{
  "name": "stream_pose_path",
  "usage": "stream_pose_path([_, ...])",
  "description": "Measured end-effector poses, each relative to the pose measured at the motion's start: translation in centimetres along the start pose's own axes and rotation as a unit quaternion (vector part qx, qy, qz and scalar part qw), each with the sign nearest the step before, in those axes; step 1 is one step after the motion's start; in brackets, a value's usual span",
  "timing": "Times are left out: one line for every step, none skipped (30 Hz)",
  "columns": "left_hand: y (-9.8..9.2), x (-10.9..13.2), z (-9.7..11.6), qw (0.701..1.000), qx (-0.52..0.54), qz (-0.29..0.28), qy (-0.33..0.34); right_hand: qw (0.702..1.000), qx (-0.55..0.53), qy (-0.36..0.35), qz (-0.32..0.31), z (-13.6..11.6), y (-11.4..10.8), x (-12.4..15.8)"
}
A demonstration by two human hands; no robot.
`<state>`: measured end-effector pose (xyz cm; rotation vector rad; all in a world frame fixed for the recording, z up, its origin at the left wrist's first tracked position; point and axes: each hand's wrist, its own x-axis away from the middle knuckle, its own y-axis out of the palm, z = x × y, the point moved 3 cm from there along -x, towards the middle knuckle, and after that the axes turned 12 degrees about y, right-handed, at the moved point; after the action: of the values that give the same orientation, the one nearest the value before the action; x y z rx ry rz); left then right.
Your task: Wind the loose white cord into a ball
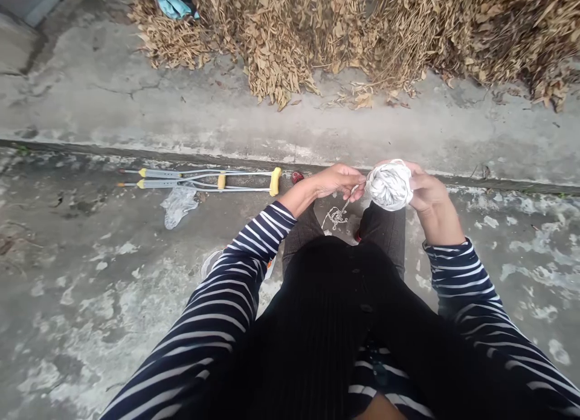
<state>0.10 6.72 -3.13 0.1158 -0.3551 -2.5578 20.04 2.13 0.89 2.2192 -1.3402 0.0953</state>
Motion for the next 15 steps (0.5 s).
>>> stream_pose_path([0.2, 0.0, -0.6, 1.0, 0.015, -0.004, -0.003, 1.0, -0.002, -0.001, 0.018, 0.1, -0.4, 0.0])
stream_pose_path([0.4, -0.1, -1.1, 1.0, 0.029, -0.012, -0.005, 0.999, -0.004, -0.002, 0.031, 0.2, -0.7, 0.0])
stream_pose_path([0.6, -0.1, -1.4, 0.999, 0.04, -0.023, -0.006, 0.999, -0.007, -0.002, 0.041, 0.3, -0.9, 0.0])
stream_pose_path([0.8, -0.2, -1.7, 0.998, 0.048, -0.033, -0.005, 0.999, -0.011, -0.002, 0.048, 0.3, -1.1, 0.0])
stream_pose_path([0.9, -0.3, -1.8, 0.998, 0.052, -0.038, -0.001, 0.998, -0.017, -0.004, 0.054, 0.3, -1.2, 0.0])
stream_pose_path([0.9, -0.4, -1.8, 0.998, 0.052, -0.034, 0.005, 0.998, -0.024, -0.007, 0.061, 0.3, -1.3, -0.1])
stream_pose_path([0.8, -0.5, -1.8, 0.999, 0.046, -0.022, 0.011, 0.997, -0.031, -0.01, 0.069, 0.3, -1.3, -0.2])
stream_pose_path([0.7, -0.7, -1.7, 0.999, 0.034, -0.004, 0.018, 0.996, -0.036, -0.011, 0.079, 0.2, -1.2, -0.2])
stream_pose_path([0.5, -0.9, -1.6, 0.999, 0.019, 0.017, 0.023, 0.995, -0.039, -0.01, 0.091, 0.1, -1.1, -0.3])
stream_pose_path([0.3, -1.0, -1.5, 0.999, 0.001, 0.038, 0.026, 0.994, -0.04, -0.009, 0.102, 0.0, -0.8, -0.4])
stream_pose_path([0.1, -1.2, -1.3, 0.998, -0.016, 0.056, 0.028, 0.993, -0.039, -0.007, 0.11, -0.2, -0.5, -0.4])
stream_pose_path([0.0, -1.4, -1.3, 0.997, -0.029, 0.069, 0.032, 0.992, -0.04, -0.006, 0.116, -0.5, -0.1, -0.4])
stream_pose_path([-0.1, -1.5, -1.3, 0.996, -0.037, 0.075, 0.036, 0.992, -0.043, -0.008, 0.118, -0.9, 0.3, -0.4])
stream_pose_path([-0.1, -1.6, -1.3, 0.995, -0.041, 0.077, 0.041, 0.992, -0.045, -0.014, 0.118, -1.4, 0.6, -0.3])
stream_pose_path([-0.1, -1.6, -1.5, 0.995, -0.04, 0.074, 0.045, 0.992, -0.049, -0.023, 0.117, -2.0, 0.9, -0.3])
